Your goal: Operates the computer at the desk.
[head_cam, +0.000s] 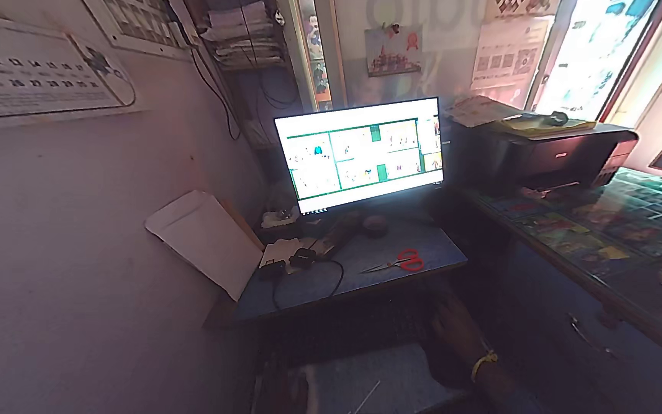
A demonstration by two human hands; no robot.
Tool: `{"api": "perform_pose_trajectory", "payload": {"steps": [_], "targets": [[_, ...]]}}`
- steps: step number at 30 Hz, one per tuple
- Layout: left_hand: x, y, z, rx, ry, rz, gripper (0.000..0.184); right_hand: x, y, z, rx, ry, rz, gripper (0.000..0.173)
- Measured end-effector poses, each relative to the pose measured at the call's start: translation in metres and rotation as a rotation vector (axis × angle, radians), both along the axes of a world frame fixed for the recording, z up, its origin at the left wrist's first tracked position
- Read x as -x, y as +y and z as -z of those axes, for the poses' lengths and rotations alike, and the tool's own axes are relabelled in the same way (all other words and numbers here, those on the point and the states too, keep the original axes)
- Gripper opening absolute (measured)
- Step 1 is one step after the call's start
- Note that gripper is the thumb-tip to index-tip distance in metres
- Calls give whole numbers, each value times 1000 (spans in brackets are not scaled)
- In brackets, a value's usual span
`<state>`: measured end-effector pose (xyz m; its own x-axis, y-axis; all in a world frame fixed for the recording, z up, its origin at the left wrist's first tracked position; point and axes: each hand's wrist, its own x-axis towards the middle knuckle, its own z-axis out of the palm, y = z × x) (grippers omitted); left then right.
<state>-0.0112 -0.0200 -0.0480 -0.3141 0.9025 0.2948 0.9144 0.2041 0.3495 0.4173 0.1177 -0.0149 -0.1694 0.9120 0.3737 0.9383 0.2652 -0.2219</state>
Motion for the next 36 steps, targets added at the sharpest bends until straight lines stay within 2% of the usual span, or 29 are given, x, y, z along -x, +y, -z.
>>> {"api": "perform_pose_trajectory", "payload": {"steps": [7, 11, 20, 22, 27, 29, 32, 36], "targets": [[8, 8, 17, -4, 105, -27, 82, 0, 2, 2, -18, -7, -3, 43], [-1, 0, -2, 18, 12, -15, 71, 1, 2, 2, -37, -7, 3, 43], [-4, -4, -5, 1, -9, -26, 72, 4, 5, 0, -111, -2, -18, 42], [-6, -8, -12, -17, -44, -35, 71, 5, 5, -5, -129, -11, -19, 48], [-9, -9, -16, -31, -88, -53, 68, 11, -9, -23, 41, -119, 51, 87], [-11, -8, -24, -14, -88, -56, 69, 13, -11, -26, 82, -144, 69, 90], [-24, -7, -64, 159, -103, -64, 65, 12, -12, -26, 60, -162, 71, 90], [-20, -4, -49, 144, -62, -49, 65, 9, -13, -19, 0, -129, 37, 85]]}}
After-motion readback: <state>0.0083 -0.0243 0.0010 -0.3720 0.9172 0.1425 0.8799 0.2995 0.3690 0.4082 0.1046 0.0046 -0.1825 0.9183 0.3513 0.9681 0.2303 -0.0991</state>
